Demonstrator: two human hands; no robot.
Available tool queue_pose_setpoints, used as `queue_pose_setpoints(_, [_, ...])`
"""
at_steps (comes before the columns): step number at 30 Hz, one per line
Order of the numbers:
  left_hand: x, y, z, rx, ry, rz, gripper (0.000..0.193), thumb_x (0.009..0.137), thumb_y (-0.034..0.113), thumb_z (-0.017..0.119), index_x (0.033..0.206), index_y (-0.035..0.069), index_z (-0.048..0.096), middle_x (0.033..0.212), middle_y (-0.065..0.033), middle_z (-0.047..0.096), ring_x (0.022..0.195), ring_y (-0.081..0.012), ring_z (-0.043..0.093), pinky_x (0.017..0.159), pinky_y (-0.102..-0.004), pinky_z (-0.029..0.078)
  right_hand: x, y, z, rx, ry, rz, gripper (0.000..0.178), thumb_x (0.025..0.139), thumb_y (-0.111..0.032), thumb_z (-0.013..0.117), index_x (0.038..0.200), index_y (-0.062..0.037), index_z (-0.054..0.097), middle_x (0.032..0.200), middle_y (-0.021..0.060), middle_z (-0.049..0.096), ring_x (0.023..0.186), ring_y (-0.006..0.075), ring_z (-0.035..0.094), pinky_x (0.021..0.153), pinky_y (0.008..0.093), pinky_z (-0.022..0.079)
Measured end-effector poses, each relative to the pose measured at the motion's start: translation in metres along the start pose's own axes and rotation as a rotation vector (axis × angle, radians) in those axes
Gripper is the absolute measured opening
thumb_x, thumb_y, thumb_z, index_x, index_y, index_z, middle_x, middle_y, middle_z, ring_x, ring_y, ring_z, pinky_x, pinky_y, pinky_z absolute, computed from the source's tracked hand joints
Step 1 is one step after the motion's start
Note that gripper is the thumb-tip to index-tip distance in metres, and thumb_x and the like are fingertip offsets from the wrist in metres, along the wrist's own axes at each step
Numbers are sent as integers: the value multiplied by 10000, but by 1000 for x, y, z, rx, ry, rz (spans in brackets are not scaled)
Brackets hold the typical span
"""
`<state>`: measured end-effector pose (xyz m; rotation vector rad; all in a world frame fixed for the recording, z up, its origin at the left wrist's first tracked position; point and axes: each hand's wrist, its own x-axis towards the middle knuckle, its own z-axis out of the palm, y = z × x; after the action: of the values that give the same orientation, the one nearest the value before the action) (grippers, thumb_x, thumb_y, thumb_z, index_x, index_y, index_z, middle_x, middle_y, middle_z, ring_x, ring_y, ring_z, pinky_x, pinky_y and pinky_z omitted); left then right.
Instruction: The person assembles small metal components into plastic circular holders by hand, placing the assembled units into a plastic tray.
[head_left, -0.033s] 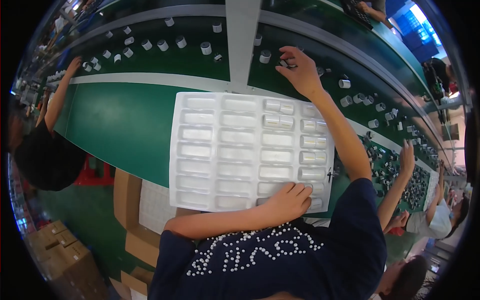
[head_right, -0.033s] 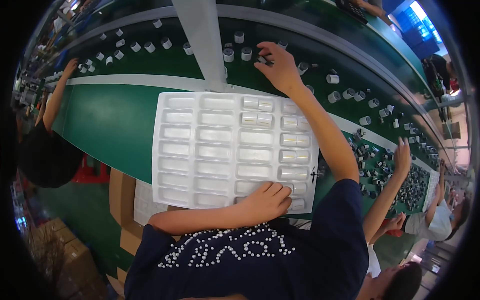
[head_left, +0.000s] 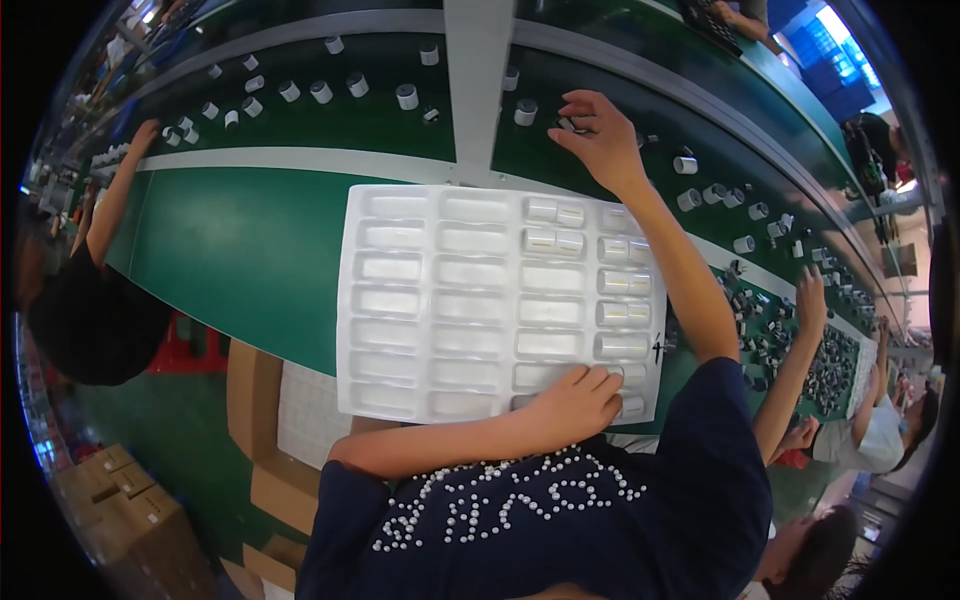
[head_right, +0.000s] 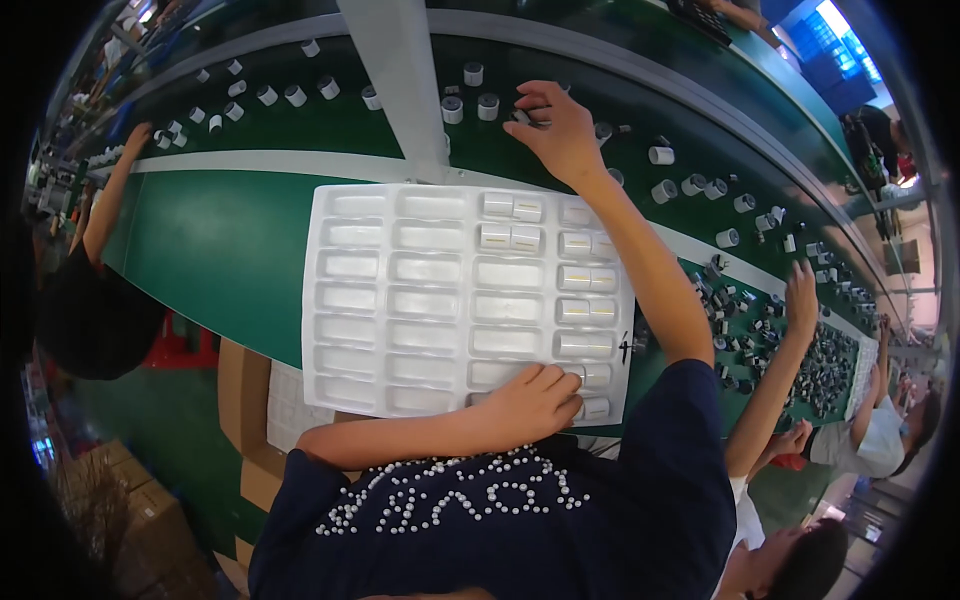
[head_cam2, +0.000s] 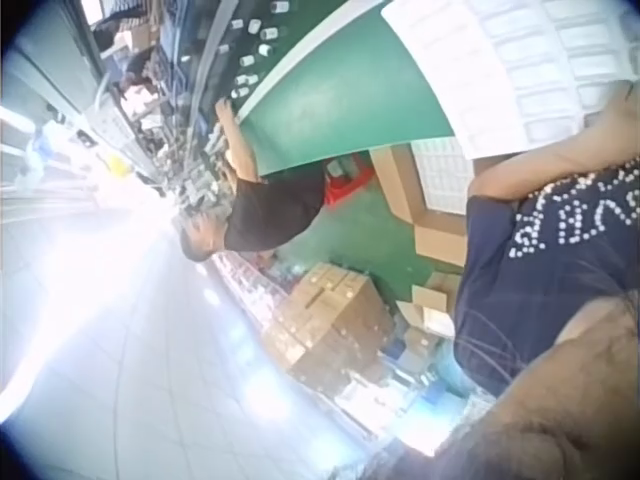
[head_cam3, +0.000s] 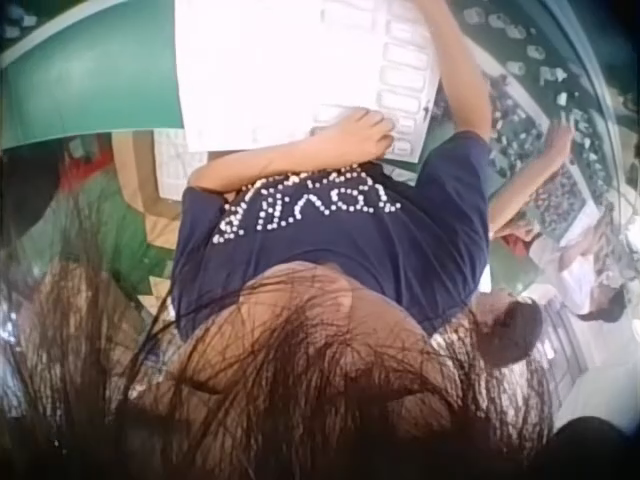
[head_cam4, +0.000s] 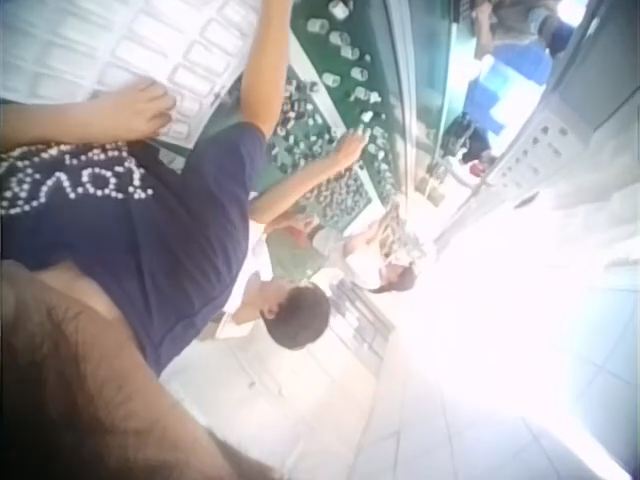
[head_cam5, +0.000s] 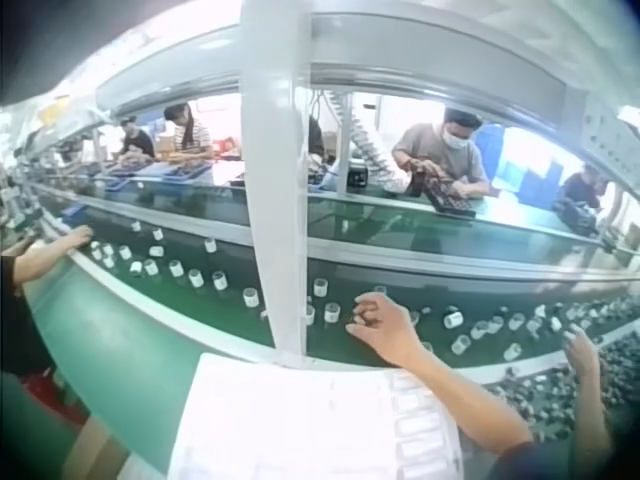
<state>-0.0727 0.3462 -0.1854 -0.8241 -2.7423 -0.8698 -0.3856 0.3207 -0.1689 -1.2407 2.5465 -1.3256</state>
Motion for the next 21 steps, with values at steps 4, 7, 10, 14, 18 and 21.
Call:
queue_pose_setpoints(4, [-7, -8, -26, -519, 36, -141, 307, 846, 161, 722, 1100, 36, 603, 1129, -90, 546, 1077, -259, 543, 931, -392, 469, -13, -8, -18, 1088, 156, 511, 266, 999, -136, 602, 1191, 45, 565, 1170, 168, 660, 840, 169, 655, 667, 239, 547])
queue_pose_setpoints(7, [-24, -26, -50, -1370, 54, -631, 330, 929, 52, 671, 1228, 51, 533, 1160, -56, 577, 1121, -175, 575, 949, -329, 506, -24, -7, -23, 1692, 94, 640, 283, 1021, -169, 573, 1196, 54, 574, 1111, 157, 662, 833, 160, 645, 646, 212, 538])
queue_pose_setpoints(10, [-31, -57, -86, -1914, 407, -639, 419, 960, -2, 583, 1351, 69, 450, 1140, -100, 607, 1021, -182, 633, 871, -316, 547, -41, -17, -22, 1663, 42, 655, 317, 1037, -214, 547, 1206, 52, 581, 1075, 142, 649, 836, 151, 640, 646, 201, 533])
queue_pose_setpoints(14, [-27, -75, -122, -2203, 664, -540, 487, 1039, 166, 467, 1486, 38, 324, 1158, -194, 608, 1052, -280, 649, 907, -358, 572, -54, -61, -27, 1530, -133, 660, 335, 1043, -204, 529, 1252, 55, 568, 1058, 119, 633, 830, 143, 629, 668, 206, 530])
queue_pose_setpoints(18, [-33, -81, -128, -2177, 802, -587, 474, 1036, 141, 480, 1463, -27, 361, 1161, -143, 645, 1031, -276, 666, 966, -375, 542, -64, -114, -26, 1268, -356, 522, 376, 999, -133, 571, 1319, 62, 539, 1118, 103, 603, 892, 128, 614, 734, 207, 529])
queue_pose_setpoints(21, [-30, -77, -129, -2028, 896, -601, 460, 1032, 138, 496, 1447, -34, 397, 1133, -129, 650, 1047, -248, 653, 967, -366, 533, -83, -143, -18, 912, -155, 258, 516, 835, 81, 679, 1330, 29, 541, 1152, 103, 617, 932, 142, 638, 753, 241, 524])
